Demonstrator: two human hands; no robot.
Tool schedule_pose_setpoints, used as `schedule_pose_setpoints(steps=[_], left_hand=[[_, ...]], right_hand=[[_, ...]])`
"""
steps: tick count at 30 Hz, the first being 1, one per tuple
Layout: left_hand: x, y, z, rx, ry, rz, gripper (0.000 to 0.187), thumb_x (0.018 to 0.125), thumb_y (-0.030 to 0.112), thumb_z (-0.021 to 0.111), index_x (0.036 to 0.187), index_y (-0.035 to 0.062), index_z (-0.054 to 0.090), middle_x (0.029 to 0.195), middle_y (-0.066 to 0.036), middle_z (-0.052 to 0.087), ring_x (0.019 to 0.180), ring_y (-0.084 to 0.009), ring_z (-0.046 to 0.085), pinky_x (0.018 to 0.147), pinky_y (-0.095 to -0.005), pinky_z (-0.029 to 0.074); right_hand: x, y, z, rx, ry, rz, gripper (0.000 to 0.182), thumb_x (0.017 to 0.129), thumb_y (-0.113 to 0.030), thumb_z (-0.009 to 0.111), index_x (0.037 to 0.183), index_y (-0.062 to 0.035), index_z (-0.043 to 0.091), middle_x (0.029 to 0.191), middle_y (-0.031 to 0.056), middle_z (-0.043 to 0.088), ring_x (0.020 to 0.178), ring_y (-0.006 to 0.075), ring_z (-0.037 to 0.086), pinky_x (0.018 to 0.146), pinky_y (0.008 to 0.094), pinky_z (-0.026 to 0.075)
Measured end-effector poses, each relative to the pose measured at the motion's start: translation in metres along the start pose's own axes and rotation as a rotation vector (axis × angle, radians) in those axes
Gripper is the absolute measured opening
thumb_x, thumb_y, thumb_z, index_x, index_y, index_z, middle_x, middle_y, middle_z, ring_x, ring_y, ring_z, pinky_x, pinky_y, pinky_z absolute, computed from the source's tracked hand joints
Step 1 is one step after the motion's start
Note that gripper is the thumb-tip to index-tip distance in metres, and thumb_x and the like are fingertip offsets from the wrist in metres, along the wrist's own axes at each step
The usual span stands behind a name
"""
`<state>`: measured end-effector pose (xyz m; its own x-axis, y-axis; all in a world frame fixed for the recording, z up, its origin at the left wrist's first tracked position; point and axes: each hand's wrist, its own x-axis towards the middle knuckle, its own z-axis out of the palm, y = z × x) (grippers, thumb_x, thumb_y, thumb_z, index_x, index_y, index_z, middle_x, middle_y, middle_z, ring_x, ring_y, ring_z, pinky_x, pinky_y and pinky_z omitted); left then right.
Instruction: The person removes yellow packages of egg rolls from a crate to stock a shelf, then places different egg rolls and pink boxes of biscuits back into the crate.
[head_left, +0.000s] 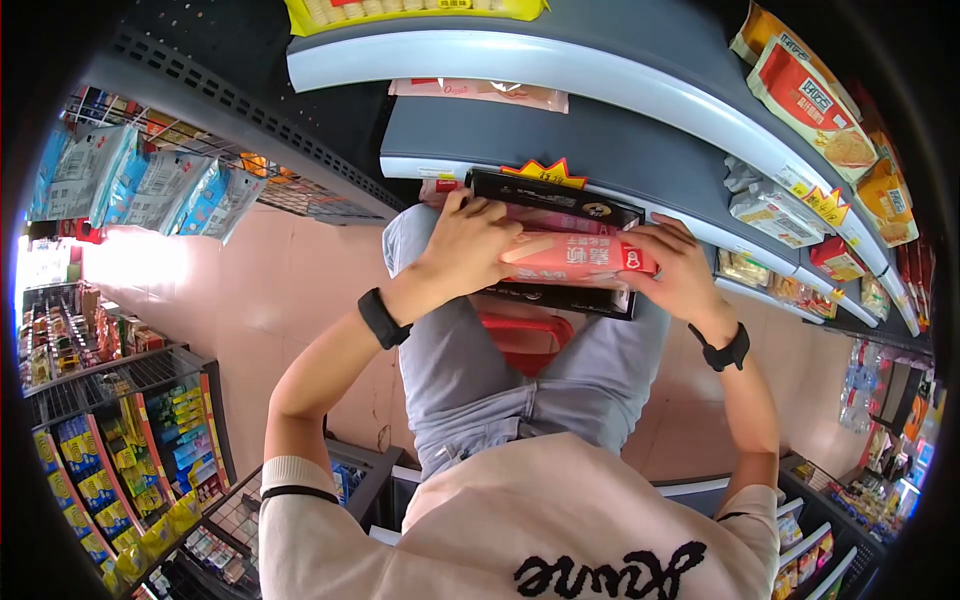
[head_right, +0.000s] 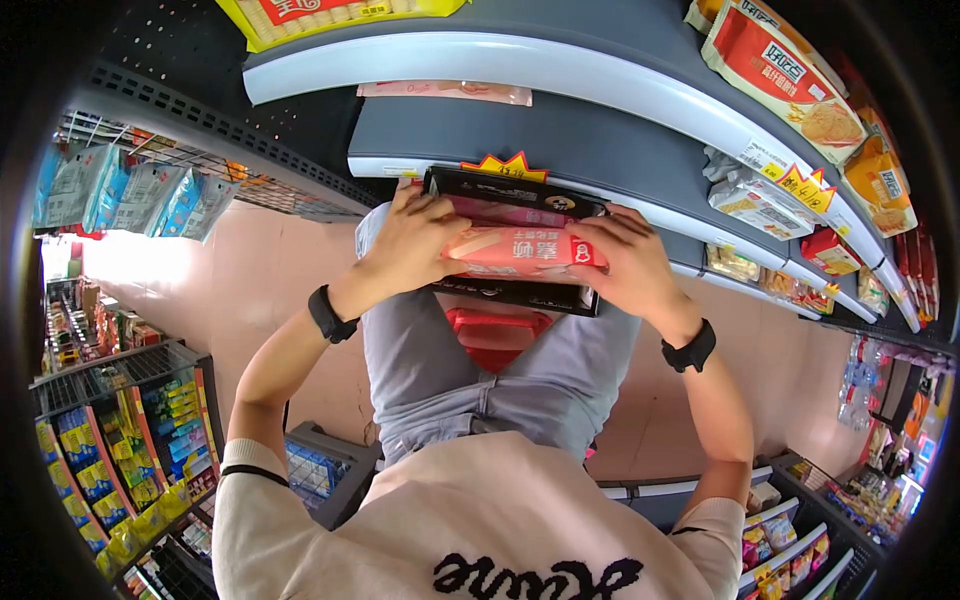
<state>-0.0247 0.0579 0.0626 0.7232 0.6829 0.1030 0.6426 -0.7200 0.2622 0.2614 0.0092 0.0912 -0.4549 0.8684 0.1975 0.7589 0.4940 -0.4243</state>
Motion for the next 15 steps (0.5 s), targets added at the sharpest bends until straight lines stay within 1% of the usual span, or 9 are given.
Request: schedule_pose_setpoints(steps=[2,3,4,6,10,12,13,15], left_hand=[[-0.006,-0.006,0.001,-0.003,0.019,0.017,0.044,0.058,0.031,0.078,0.095,0.0117,0.067,0.089,-0.006,0.058,0.092,-0.0225,0.054,0.097,-0.0394,0.029],[-0.007,-0.009,-0.005,-0.003,0.056,0.009,0.045,0.057,0.030,0.079,0.096,0.0117,0.067,0.089,-0.006,0.058,0.093,-0.0227,0.054,0.096,-0.0394,0.029],[-0.007,-0.010,-0.009,-0.003,0.094,-0.001,0.046,0.056,0.029,0.079,0.097,0.0116,0.068,0.090,-0.006,0.058,0.093,-0.0228,0.054,0.095,-0.0393,0.030],[-0.008,-0.011,-0.009,-0.029,0.085,-0.008,0.046,0.055,0.028,0.080,0.096,0.0112,0.068,0.091,-0.006,0.058,0.092,-0.0231,0.054,0.094,-0.0387,0.031],[-0.002,-0.005,0.005,-0.007,0.084,0.038,0.045,0.056,0.029,0.079,0.096,0.0124,0.068,0.089,-0.005,0.057,0.092,-0.0243,0.053,0.094,-0.0388,0.030],[0.000,0.004,0.016,0.015,0.090,0.066,0.044,0.057,0.029,0.078,0.096,0.0134,0.068,0.088,-0.006,0.056,0.093,-0.0246,0.052,0.094,-0.0394,0.030],[0.000,0.007,0.024,0.078,0.059,0.078,0.044,0.058,0.029,0.077,0.098,0.0144,0.067,0.088,-0.006,0.056,0.095,-0.0248,0.052,0.094,-0.0401,0.029],[-0.002,0.005,0.056,0.158,0.026,0.057,0.042,0.059,0.027,0.074,0.099,0.0157,0.066,0.092,-0.006,0.056,0.099,-0.0238,0.051,0.095,-0.0414,0.028]], right_hand=[[0.000,-0.004,0.002,-0.046,-0.005,-0.036,0.045,0.066,-0.022,0.076,0.106,-0.0081,0.062,0.100,0.0099,0.064,0.095,0.0288,0.060,0.096,0.0408,0.041],[0.000,-0.006,0.003,-0.025,-0.002,-0.022,0.044,0.065,-0.021,0.076,0.105,-0.0094,0.062,0.101,0.0094,0.064,0.098,0.0307,0.059,0.095,0.0413,0.042],[0.001,-0.009,0.003,-0.021,-0.005,-0.019,0.044,0.065,-0.021,0.076,0.105,-0.0094,0.062,0.101,0.0094,0.064,0.098,0.0307,0.059,0.095,0.0413,0.042],[0.004,-0.013,0.001,0.030,0.009,-0.002,0.044,0.063,-0.021,0.077,0.104,-0.0100,0.062,0.101,0.0089,0.064,0.101,0.0324,0.057,0.094,0.0408,0.043],[-0.010,-0.002,0.019,0.008,-0.025,0.060,0.048,0.060,-0.017,0.079,0.104,-0.0095,0.062,0.097,0.0090,0.064,0.098,0.0317,0.058,0.094,0.0404,0.043],[-0.020,0.003,0.026,-0.037,-0.113,0.078,0.049,0.060,-0.016,0.078,0.106,-0.0106,0.061,0.097,0.0090,0.064,0.098,0.0321,0.058,0.092,0.0392,0.044],[-0.026,0.008,0.034,-0.024,-0.140,0.081,0.050,0.060,-0.016,0.077,0.107,-0.0114,0.060,0.098,0.0089,0.064,0.096,0.0323,0.059,0.091,0.0394,0.044],[-0.032,0.009,0.047,-0.015,-0.151,0.063,0.049,0.061,-0.016,0.077,0.106,-0.0117,0.060,0.097,0.0090,0.064,0.094,0.0324,0.059,0.090,0.0397,0.044]])
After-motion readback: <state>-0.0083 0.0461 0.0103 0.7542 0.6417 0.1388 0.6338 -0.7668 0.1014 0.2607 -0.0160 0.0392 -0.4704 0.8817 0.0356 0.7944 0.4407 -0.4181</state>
